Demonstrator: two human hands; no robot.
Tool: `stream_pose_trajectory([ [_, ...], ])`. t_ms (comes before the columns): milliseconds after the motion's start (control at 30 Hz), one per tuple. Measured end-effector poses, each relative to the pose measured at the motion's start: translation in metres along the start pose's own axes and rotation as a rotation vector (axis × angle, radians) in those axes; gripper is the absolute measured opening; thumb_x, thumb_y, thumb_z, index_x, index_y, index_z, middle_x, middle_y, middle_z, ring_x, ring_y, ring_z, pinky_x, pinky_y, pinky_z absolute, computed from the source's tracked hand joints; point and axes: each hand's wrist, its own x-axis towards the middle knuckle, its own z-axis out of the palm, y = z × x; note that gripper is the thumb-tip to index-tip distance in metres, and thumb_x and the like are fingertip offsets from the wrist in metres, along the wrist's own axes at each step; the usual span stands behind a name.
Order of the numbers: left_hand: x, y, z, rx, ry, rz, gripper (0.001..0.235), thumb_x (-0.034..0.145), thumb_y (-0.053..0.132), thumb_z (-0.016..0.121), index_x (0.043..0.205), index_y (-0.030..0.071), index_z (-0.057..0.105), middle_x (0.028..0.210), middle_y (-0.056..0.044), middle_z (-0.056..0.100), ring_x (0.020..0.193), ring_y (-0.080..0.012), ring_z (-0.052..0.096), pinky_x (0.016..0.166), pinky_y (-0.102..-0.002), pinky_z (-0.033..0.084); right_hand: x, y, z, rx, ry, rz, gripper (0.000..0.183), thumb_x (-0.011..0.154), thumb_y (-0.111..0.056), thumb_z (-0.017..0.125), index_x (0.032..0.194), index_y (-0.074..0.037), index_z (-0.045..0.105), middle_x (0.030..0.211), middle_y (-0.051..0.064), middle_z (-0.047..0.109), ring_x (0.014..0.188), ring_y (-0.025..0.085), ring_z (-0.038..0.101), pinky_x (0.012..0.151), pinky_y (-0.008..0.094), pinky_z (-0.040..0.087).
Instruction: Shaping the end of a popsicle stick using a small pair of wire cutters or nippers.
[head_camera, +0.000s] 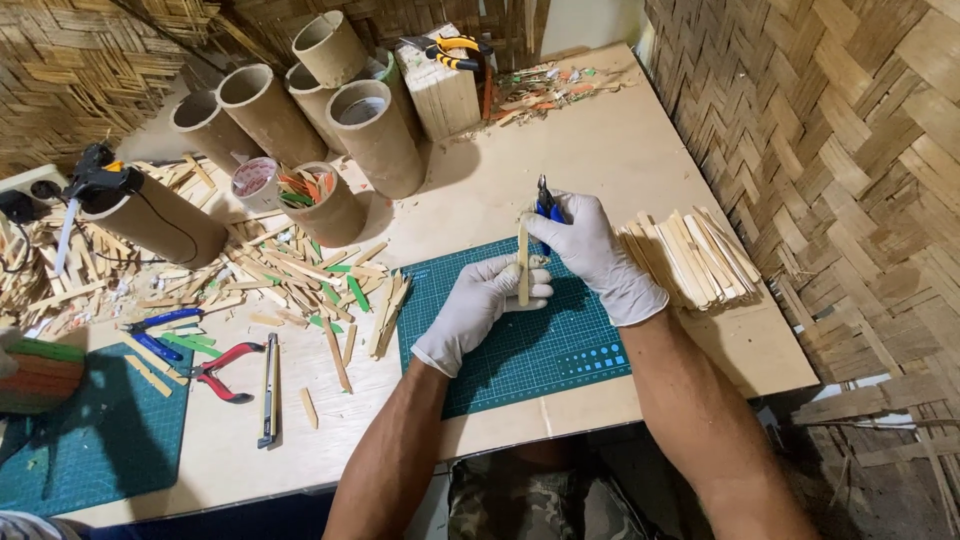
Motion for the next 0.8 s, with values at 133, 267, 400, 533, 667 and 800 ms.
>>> stream_pose_trajectory([
  [133, -0.001, -0.002, -0.003, -0.091, -0.024, -0.045, 0.026, 0.096, 0.014, 0.067, 0.113, -0.005, 0.069, 0.1, -0.024, 0.076, 0.089, -0.0318, 0.077, 0.081, -0.049, 0.066, -0.006, -0.002, -0.002, 0.05, -0.027, 0.004, 0.021, 0.084, -0.01, 0.083, 0.069, -0.009, 0.067, 0.057, 0.007, 0.065, 0.051, 0.01, 0.06, 0.051, 0.018, 0.046],
  [267, 0.0, -0.007, -0.008, -0.089, -0.028, -0.059, 0.023, 0.094, 0.012, 0.069, 0.11, -0.004, 0.072, 0.096, -0.024, 0.077, 0.086, -0.0326, 0.078, 0.079, -0.049, 0.066, -0.002, 0.0, 0.0, 0.081, -0.105, -0.035, 0.018, 0.085, -0.006, 0.081, 0.073, -0.006, 0.067, 0.059, 0.008, 0.066, 0.052, 0.012, 0.063, 0.054, 0.021, 0.049],
  [400, 0.005, -0.013, -0.013, -0.083, -0.009, -0.029, 0.021, 0.094, 0.011, 0.07, 0.109, -0.003, 0.073, 0.094, -0.024, 0.077, 0.084, -0.0329, 0.078, 0.077, -0.048, 0.067, 0.0, 0.003, -0.001, 0.078, -0.129, -0.047, 0.018, 0.085, -0.006, 0.081, 0.074, -0.006, 0.067, 0.06, 0.007, 0.066, 0.054, 0.011, 0.063, 0.055, 0.02, 0.049],
  [533, 0.007, -0.015, -0.014, -0.078, 0.039, -0.012, 0.024, 0.093, 0.01, 0.071, 0.11, -0.005, 0.072, 0.092, -0.024, 0.077, 0.083, -0.0344, 0.077, 0.077, -0.05, 0.066, -0.004, 0.0, 0.0, 0.082, -0.121, -0.048, 0.017, 0.085, -0.008, 0.084, 0.076, -0.008, 0.068, 0.062, 0.006, 0.068, 0.058, 0.009, 0.065, 0.057, 0.019, 0.05],
  [667, 0.01, -0.011, -0.012, -0.071, 0.105, 0.022, 0.024, 0.093, 0.009, 0.071, 0.112, -0.006, 0.072, 0.092, -0.024, 0.077, 0.083, -0.0342, 0.078, 0.076, -0.048, 0.067, -0.006, -0.001, 0.008, 0.049, -0.056, 0.007, 0.02, 0.087, -0.016, 0.084, 0.076, -0.008, 0.07, 0.061, 0.005, 0.067, 0.056, 0.009, 0.064, 0.056, 0.018, 0.049],
  [800, 0.021, -0.022, -0.031, 0.034, 0.193, 0.11, 0.026, 0.093, 0.009, 0.072, 0.116, -0.004, 0.071, 0.094, -0.026, 0.076, 0.086, -0.0393, 0.076, 0.081, -0.051, 0.066, 0.004, 0.007, 0.009, -0.039, -0.009, 0.007, 0.022, 0.083, -0.021, 0.09, 0.076, -0.011, 0.072, 0.06, 0.004, 0.067, 0.056, 0.006, 0.063, 0.054, 0.016, 0.048],
])
